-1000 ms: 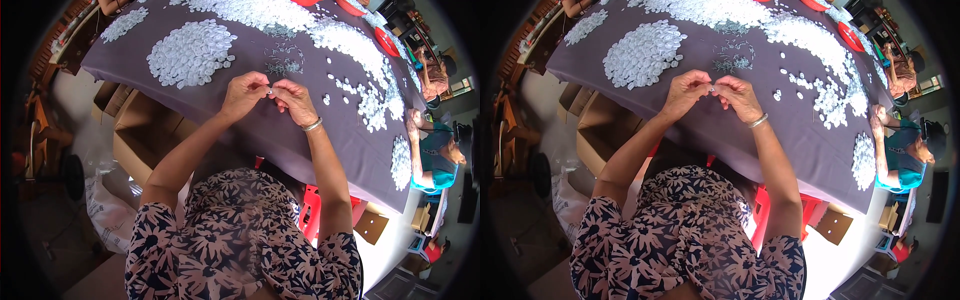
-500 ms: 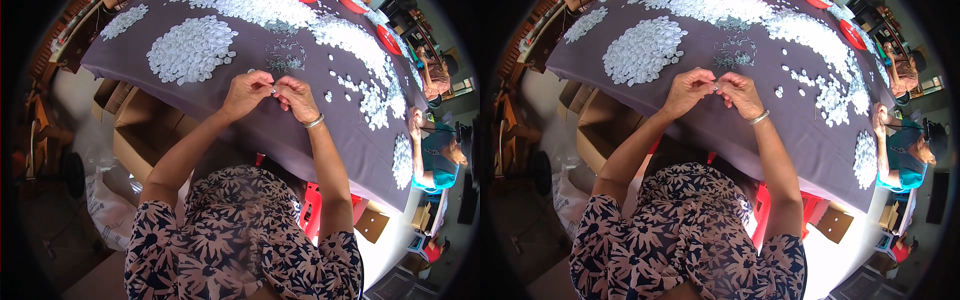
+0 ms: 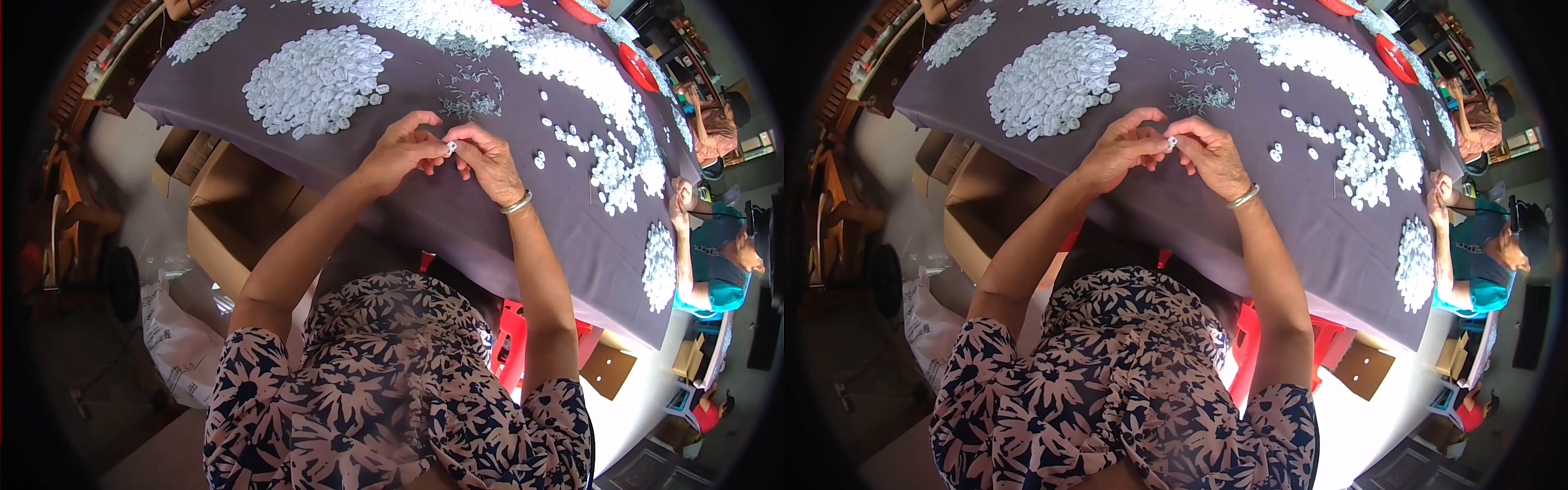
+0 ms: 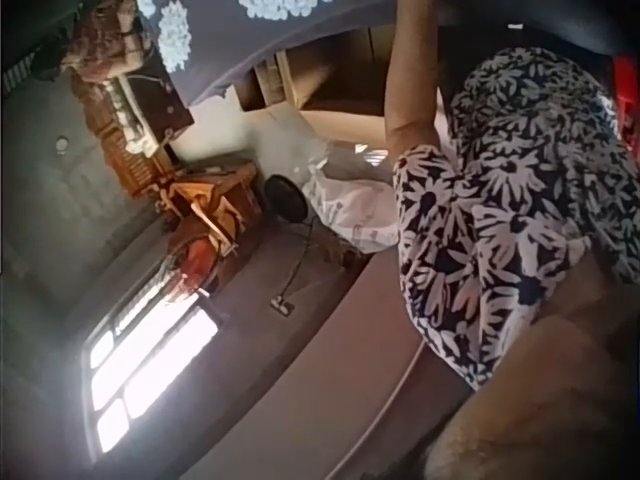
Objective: The person assembles plastic fasteners by picking up plastic pieces and metal pins from the table, inserting the pins into the plastic pieces by hand, and placing the assembled items onto the table.
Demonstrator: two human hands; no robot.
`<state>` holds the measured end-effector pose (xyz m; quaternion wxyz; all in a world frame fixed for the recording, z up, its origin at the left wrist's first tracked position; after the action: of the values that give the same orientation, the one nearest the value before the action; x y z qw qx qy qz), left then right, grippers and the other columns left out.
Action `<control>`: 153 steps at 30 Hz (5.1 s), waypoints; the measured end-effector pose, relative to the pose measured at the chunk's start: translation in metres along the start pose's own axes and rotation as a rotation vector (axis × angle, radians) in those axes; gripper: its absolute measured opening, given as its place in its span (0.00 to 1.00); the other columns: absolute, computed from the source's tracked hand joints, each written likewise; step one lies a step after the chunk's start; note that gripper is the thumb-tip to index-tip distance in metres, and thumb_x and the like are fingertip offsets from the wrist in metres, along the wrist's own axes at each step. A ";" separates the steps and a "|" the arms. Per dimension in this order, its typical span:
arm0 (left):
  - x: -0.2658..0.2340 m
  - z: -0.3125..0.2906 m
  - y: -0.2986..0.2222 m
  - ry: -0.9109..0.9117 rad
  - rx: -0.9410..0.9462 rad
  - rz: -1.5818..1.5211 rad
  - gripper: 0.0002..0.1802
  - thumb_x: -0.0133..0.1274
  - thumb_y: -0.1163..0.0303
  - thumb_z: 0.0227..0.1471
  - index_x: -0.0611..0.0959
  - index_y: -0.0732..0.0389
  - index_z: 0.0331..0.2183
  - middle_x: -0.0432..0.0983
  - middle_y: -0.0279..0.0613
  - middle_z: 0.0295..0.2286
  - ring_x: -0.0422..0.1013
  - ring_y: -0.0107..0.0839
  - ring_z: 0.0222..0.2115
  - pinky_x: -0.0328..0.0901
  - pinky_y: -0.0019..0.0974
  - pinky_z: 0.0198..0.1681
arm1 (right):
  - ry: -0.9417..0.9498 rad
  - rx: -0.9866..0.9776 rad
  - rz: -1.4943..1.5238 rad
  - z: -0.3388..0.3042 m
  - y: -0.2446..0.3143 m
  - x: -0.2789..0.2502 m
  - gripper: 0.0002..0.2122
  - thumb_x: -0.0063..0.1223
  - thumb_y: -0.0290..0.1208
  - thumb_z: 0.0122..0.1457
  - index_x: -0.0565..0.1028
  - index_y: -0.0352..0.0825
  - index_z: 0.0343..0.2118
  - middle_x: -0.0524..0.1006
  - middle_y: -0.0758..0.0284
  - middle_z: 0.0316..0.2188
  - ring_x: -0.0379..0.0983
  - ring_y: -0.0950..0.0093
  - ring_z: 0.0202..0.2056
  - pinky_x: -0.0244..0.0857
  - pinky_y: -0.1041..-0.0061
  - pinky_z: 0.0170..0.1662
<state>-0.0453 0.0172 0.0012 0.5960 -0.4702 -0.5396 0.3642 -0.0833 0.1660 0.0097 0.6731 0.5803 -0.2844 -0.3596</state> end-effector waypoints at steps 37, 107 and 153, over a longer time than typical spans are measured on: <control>-0.028 0.005 -0.009 -0.219 0.266 0.325 0.21 0.56 0.77 0.48 0.71 0.61 0.46 0.75 0.32 0.27 0.69 0.17 0.28 0.64 0.23 0.30 | 0.017 -0.072 -0.515 0.025 0.013 -0.009 0.03 0.55 0.26 0.56 0.75 0.33 0.29 0.72 0.76 0.21 0.63 0.88 0.22 0.59 0.85 0.25; -0.011 0.010 0.000 -0.273 0.304 0.752 0.32 0.57 0.77 0.44 0.61 0.63 0.50 0.77 0.40 0.25 0.73 0.31 0.26 0.66 0.33 0.33 | -0.135 -0.277 -0.603 0.024 0.007 0.010 0.12 0.51 0.18 0.53 0.74 0.34 0.41 0.76 0.71 0.23 0.72 0.85 0.27 0.68 0.83 0.32; -0.034 0.008 -0.005 -0.171 0.283 0.299 0.17 0.55 0.76 0.49 0.75 0.60 0.43 0.77 0.32 0.30 0.71 0.19 0.30 0.64 0.24 0.29 | -0.163 0.078 -0.147 0.029 -0.002 0.017 0.04 0.55 0.26 0.55 0.77 0.32 0.28 0.72 0.75 0.18 0.63 0.89 0.17 0.57 0.88 0.19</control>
<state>-0.0590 -0.0147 -0.0045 0.5476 -0.4239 -0.4561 0.5590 -0.0968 0.1349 0.0123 0.5965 0.5940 -0.3087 -0.4428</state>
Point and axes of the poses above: each hand's wrist, its own z-axis towards the middle knuckle, its own x-axis out of the palm, y = z × x, the point moved 5 cm from there along z, towards the middle knuckle
